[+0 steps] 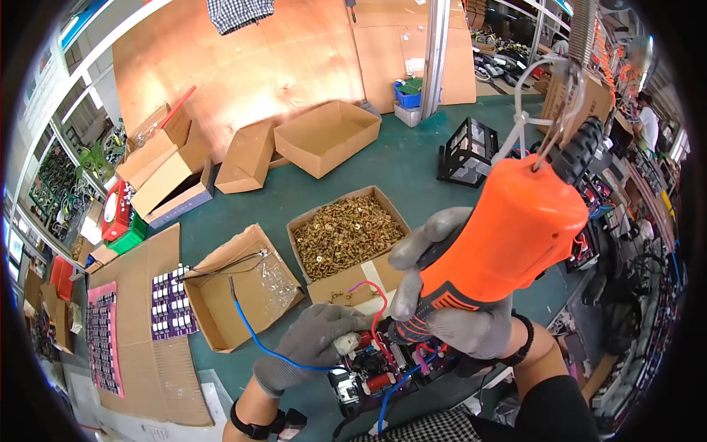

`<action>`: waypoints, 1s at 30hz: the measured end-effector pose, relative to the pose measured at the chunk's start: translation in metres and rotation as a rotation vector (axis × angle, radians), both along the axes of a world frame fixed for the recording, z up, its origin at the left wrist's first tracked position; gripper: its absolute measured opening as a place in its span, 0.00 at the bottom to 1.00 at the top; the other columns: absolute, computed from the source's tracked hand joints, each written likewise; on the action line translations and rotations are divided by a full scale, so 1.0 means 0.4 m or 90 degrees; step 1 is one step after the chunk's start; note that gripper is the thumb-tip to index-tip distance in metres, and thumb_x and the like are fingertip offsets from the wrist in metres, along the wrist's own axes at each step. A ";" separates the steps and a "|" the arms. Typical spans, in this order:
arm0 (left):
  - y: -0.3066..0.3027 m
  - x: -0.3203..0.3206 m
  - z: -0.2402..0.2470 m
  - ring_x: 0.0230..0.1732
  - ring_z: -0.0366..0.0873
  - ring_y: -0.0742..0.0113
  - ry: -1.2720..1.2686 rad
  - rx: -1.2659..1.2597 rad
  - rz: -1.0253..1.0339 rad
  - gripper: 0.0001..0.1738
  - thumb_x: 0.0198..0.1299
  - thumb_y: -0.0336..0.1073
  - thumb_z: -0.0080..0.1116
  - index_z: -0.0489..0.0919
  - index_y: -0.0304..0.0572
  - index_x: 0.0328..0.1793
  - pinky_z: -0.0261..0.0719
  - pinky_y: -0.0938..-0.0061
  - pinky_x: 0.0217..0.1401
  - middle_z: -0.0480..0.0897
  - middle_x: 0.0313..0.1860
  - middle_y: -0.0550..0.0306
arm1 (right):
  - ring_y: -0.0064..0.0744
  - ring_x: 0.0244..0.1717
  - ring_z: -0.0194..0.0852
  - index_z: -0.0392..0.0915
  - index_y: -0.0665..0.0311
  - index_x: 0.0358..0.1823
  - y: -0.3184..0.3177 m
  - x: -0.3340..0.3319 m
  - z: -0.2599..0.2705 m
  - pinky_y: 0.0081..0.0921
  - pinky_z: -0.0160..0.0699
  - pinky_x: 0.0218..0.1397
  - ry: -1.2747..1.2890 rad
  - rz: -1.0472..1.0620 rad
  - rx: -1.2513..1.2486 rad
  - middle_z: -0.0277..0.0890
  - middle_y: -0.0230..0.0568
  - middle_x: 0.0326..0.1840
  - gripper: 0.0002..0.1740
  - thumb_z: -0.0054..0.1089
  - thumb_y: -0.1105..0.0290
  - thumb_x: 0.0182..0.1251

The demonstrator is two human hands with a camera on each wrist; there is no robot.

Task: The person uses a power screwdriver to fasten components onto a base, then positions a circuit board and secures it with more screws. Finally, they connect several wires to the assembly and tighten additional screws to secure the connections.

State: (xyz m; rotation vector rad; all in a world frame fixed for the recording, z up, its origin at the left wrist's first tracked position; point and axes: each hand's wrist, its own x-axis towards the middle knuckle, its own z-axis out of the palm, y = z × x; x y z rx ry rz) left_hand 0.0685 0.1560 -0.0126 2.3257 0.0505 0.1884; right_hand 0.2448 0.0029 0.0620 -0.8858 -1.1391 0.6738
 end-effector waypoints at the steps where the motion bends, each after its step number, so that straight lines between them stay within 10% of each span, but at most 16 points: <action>1: -0.001 0.001 -0.001 0.56 0.71 0.51 0.008 -0.003 -0.001 0.19 0.62 0.41 0.55 0.78 0.49 0.60 0.68 0.62 0.61 0.78 0.53 0.52 | 0.38 0.40 0.82 0.55 0.64 0.63 0.004 -0.005 -0.007 0.33 0.84 0.45 0.033 0.002 0.012 0.70 0.53 0.55 0.39 0.66 0.80 0.51; 11: -0.009 0.005 -0.028 0.54 0.71 0.50 -0.027 -0.042 0.006 0.18 0.60 0.36 0.54 0.79 0.50 0.57 0.67 0.62 0.60 0.77 0.51 0.52 | 0.30 0.38 0.80 0.55 0.66 0.64 0.025 -0.023 0.000 0.27 0.80 0.43 0.001 -0.018 -0.102 0.72 0.48 0.50 0.38 0.61 0.83 0.50; 16: -0.016 0.004 -0.023 0.51 0.71 0.50 -0.031 -0.069 0.033 0.17 0.59 0.36 0.55 0.80 0.50 0.56 0.68 0.62 0.57 0.78 0.49 0.53 | 0.29 0.36 0.80 0.54 0.67 0.64 0.042 -0.013 -0.037 0.25 0.80 0.41 -0.293 -0.115 0.015 0.72 0.47 0.50 0.37 0.58 0.85 0.50; 23: 0.074 -0.005 -0.052 0.46 0.73 0.52 -0.095 -0.041 0.217 0.13 0.55 0.37 0.60 0.83 0.52 0.47 0.68 0.63 0.54 0.80 0.41 0.56 | 0.36 0.35 0.83 0.56 0.63 0.63 0.025 0.005 0.010 0.31 0.84 0.39 -0.088 -0.008 0.030 0.72 0.51 0.53 0.39 0.68 0.80 0.50; 30: 0.066 0.038 -0.064 0.44 0.74 0.55 -0.016 0.320 0.320 0.12 0.45 0.41 0.69 0.84 0.52 0.37 0.67 0.62 0.54 0.80 0.35 0.59 | 0.45 0.36 0.84 0.56 0.60 0.65 0.022 0.040 0.052 0.38 0.88 0.36 0.034 -0.011 0.139 0.70 0.56 0.56 0.39 0.70 0.70 0.57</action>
